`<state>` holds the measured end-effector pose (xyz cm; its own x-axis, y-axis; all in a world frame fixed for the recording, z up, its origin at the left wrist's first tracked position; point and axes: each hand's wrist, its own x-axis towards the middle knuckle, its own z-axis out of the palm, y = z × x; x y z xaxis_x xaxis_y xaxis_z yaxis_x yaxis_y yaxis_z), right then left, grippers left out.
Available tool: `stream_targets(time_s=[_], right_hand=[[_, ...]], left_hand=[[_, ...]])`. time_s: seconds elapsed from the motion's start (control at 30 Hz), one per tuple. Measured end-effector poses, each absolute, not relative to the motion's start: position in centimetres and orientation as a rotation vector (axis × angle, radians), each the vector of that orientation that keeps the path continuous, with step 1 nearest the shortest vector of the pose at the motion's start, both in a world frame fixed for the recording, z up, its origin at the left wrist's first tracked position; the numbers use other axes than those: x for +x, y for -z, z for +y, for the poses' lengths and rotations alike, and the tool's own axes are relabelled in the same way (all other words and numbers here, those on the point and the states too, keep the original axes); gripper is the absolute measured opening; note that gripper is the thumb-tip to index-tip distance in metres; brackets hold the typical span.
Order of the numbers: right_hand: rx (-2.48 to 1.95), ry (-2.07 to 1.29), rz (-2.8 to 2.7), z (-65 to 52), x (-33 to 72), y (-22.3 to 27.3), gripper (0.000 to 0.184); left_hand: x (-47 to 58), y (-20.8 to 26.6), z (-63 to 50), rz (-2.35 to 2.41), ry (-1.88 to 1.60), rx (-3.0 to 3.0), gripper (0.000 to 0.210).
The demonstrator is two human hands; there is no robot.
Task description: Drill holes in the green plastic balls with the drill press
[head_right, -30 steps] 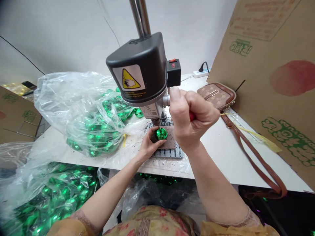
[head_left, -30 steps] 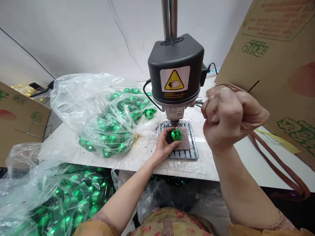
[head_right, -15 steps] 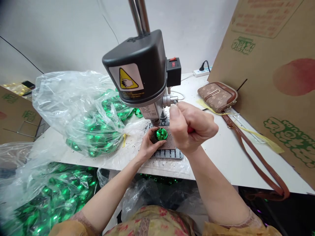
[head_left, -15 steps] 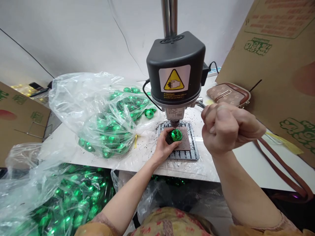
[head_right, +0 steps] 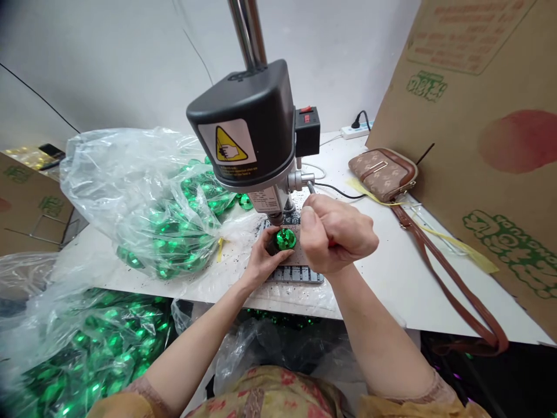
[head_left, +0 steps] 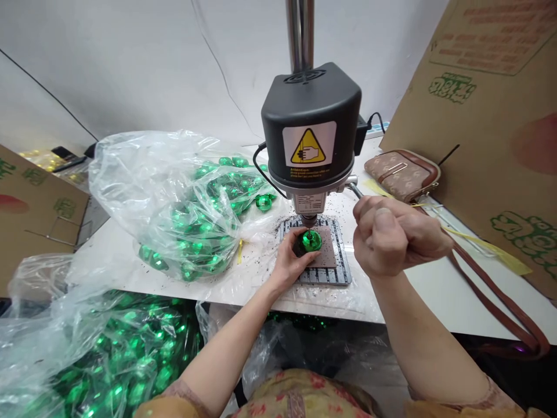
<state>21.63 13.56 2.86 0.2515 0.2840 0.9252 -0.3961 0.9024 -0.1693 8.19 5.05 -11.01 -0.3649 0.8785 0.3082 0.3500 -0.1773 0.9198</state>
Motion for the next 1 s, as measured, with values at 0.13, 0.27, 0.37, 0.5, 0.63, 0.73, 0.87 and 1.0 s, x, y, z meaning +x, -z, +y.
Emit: stream_targets(time_s=[0.13, 0.27, 0.37, 0.5, 0.63, 0.73, 0.87, 1.0], right_hand=[[0.048, -0.477, -1.240, 13.2, 21.7, -2.8, 0.048], [-0.127, -0.605, -1.120, 12.8, 21.1, -5.8, 0.054], [-0.187, -0.698, -1.152, 13.1, 20.8, -8.5, 0.050], [-0.139, -0.715, -1.150, 13.6, 20.7, -9.7, 0.045], [-0.110, -0.699, -1.126, 13.7, 20.6, -9.3, 0.042], [-0.091, -0.705, -1.100, 13.6, 20.4, -9.2, 0.042], [-0.102, -0.704, -1.093, 13.7, 20.5, -9.2, 0.044], [-0.138, -0.688, -1.119, 13.8, 20.8, -8.9, 0.047]], left_hand=[[8.1, 11.0, 5.1, 1.658, -1.561, 1.397, 0.054], [8.4, 10.4, 5.3, 1.672, -1.565, 1.383, 0.055], [9.3, 9.8, 4.3, 1.810, -1.638, 1.365, 0.050], [10.4, 10.6, -1.0, 1.887, -1.777, 1.741, 0.055], [10.6, 14.3, -7.8, 1.460, -1.158, 2.426, 0.046], [10.4, 17.5, -10.8, 1.431, -0.423, 2.410, 0.052], [10.3, 19.1, -12.2, 1.700, -0.168, 2.148, 0.063], [8.7, 14.8, -10.7, 1.516, -0.848, 2.368, 0.031]])
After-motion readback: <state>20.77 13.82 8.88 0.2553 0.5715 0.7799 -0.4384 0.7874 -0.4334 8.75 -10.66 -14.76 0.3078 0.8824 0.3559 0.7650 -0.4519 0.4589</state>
